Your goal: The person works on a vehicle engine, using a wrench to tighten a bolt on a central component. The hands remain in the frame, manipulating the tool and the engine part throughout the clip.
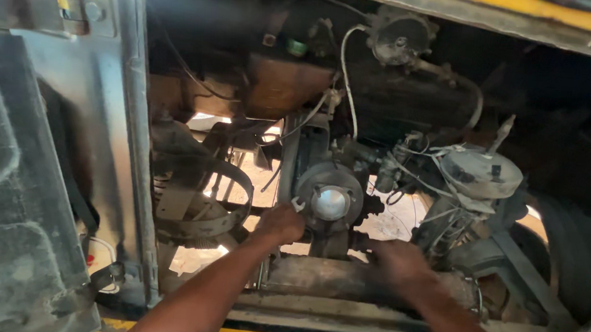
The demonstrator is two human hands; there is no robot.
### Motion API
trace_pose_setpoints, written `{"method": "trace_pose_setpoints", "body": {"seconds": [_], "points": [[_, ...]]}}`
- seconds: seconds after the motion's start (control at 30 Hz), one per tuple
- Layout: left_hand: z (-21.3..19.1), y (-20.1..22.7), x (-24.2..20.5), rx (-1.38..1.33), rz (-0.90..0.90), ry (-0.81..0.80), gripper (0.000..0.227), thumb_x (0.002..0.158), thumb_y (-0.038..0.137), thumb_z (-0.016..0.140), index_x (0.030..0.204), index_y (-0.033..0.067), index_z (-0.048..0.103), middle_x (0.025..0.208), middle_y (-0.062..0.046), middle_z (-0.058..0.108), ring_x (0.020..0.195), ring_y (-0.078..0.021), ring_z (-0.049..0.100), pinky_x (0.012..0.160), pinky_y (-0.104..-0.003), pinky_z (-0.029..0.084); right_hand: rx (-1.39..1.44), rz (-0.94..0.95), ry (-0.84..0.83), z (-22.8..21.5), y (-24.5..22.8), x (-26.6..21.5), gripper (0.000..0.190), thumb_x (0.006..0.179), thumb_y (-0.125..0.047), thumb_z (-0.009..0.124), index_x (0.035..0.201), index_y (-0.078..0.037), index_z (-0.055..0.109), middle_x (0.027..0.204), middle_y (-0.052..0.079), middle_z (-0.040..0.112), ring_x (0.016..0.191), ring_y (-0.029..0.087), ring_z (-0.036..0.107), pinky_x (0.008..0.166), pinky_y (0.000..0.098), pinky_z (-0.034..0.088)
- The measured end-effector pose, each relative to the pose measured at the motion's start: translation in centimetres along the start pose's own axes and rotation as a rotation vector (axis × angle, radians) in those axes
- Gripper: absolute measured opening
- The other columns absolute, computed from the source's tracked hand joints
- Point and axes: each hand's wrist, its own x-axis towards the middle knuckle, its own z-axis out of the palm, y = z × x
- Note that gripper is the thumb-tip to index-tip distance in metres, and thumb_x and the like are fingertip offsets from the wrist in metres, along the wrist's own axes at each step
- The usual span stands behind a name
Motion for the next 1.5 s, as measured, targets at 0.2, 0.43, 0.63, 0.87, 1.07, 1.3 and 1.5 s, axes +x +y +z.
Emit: {"method": "trace_pose_setpoints", "body": {"seconds": [0.2,0.43,0.63,0.87,1.07,1.3,1.5], "points": [[-2.6,2.4,-1.9,-0.277,-0.188,-0.085,0.026,0.091,0.021,0.055,0.099,0.0027,0.071,0.101,-0.022,0.073,0.097,-0.0350,0.073,0.086,-0.047,0.056,-0.147,-0.061,0.552,4.7,5.6,-1.7,0.023,0.079,-0.033,0.074,0.096,-0.019,0.076,0.081,0.015,0.072,0.072,0.039,0.070,0.065,0.0539,0.058],[-6.5,5.0,-3.2,0.386,-0.070,-0.393,0.041,0.092,0.021,0.058,0.129,0.0059,0.067,0.130,-0.020,0.067,0.121,-0.0362,0.065,0.099,-0.047,0.053,-0.168,0.113,0.413,4.0,4.5,-1.3,0.024,0.085,-0.038,0.070,0.086,-0.014,0.075,0.088,0.016,0.074,0.076,0.041,0.072,0.072,0.0544,0.060],[-4.0,3.8,-1.6,0.361,-0.095,-0.311,0.040,0.089,0.023,0.063,0.125,0.0084,0.071,0.135,-0.017,0.066,0.126,-0.0364,0.062,0.108,-0.050,0.046,-0.100,0.094,0.304,2.4,3.7,-1.3,0.022,0.080,-0.032,0.068,0.097,-0.020,0.077,0.088,0.016,0.076,0.078,0.040,0.073,0.072,0.0535,0.060],[-1.3,1.0,0.3,0.511,0.019,-0.297,0.042,0.090,0.039,0.065,0.121,0.0099,0.070,0.131,-0.016,0.068,0.125,-0.0334,0.063,0.110,-0.051,0.041,-0.164,0.128,0.316,4.0,4.5,-1.2,0.025,0.083,-0.037,0.067,0.100,-0.020,0.074,0.091,0.014,0.075,0.083,0.039,0.073,0.078,0.0520,0.060],[1.3,0.1,1.6,0.550,0.014,-0.209,0.035,0.091,0.033,0.063,0.112,0.0079,0.074,0.125,-0.018,0.069,0.122,-0.0320,0.064,0.105,-0.049,0.046,-0.108,0.174,0.207,2.9,3.8,-1.3,0.032,0.081,-0.035,0.068,0.110,-0.023,0.074,0.100,0.017,0.073,0.090,0.040,0.072,0.081,0.0530,0.059],[1.6,-0.4,1.2,0.451,0.085,-0.134,0.032,0.091,0.031,0.063,0.107,0.0060,0.076,0.113,-0.020,0.074,0.113,-0.0338,0.070,0.102,-0.045,0.051,-0.171,0.181,0.258,3.5,4.1,-1.3,0.029,0.088,-0.042,0.065,0.105,-0.019,0.070,0.105,0.014,0.074,0.095,0.038,0.072,0.086,0.0505,0.060],[1.4,-0.6,1.4,0.403,0.082,-0.144,0.032,0.087,0.028,0.066,0.108,0.0036,0.074,0.116,-0.021,0.071,0.116,-0.0361,0.065,0.102,-0.047,0.048,-0.112,0.185,0.216,2.9,3.8,-1.0,0.033,0.085,-0.037,0.067,0.114,-0.022,0.071,0.105,0.014,0.073,0.095,0.039,0.070,0.082,0.0534,0.058]]}}
